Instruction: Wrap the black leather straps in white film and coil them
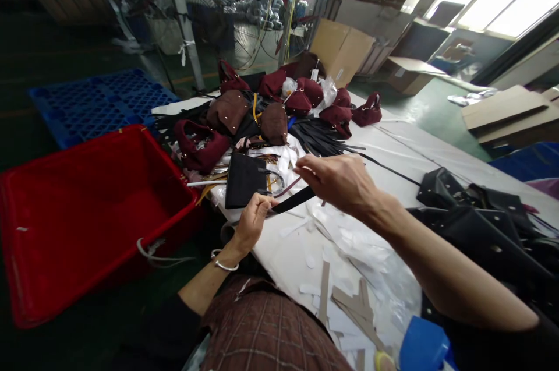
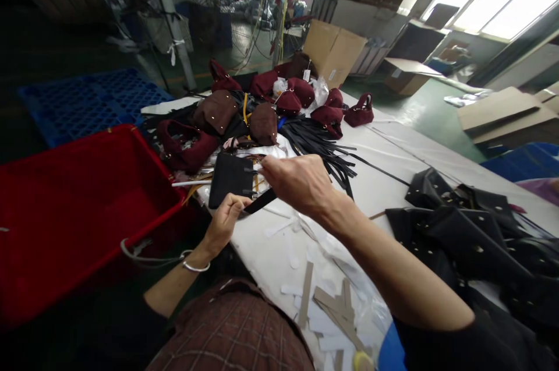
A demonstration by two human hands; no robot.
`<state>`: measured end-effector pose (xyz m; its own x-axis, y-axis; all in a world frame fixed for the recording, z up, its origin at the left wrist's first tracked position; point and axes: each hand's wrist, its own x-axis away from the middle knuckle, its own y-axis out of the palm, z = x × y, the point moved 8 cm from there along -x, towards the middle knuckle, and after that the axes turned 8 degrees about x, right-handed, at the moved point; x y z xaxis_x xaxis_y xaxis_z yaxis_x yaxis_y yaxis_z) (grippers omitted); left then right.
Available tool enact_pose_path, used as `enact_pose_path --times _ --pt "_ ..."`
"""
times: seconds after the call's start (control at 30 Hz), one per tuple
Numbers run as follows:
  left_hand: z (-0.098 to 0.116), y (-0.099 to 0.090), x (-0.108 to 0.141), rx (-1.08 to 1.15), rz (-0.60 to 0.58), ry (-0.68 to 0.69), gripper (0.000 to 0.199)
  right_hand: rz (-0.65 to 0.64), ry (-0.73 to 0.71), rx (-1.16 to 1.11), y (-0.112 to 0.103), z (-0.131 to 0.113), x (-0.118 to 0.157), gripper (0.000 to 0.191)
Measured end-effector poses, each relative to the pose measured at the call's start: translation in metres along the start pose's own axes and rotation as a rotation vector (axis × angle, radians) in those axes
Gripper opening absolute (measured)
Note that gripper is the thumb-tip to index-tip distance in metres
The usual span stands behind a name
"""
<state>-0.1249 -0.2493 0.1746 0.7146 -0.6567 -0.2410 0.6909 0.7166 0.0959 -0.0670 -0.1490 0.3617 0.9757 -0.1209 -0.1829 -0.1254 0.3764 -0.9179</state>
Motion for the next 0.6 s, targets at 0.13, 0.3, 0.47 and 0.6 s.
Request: enact_pose_path --times 0.13,0.3,0.47,0.6 --pt "0.053 0.001 -0.015 0.019 0.103 0.133 0.027 -0.064 -0.159 -0.052 0.01 -0.051 -0.017 0.03" --pt "0.055 -0.053 -0.005 -0.239 0.262 0.197 0.026 -0.045 0.036 -0.171 0.0 0.01 -0.028 0.043" --pt "-0.035 -0.142 0.043 -0.478 0.377 0.021 0.021 0.051 0.175 -0.068 -0.044 0.107 -0.028 0.038" --pt "-0.1 -0.178 0.083 -0.566 0.374 -0.13 0.018 0.027 0.143 0.112 -0.068 0.12 -0.032 0.029"
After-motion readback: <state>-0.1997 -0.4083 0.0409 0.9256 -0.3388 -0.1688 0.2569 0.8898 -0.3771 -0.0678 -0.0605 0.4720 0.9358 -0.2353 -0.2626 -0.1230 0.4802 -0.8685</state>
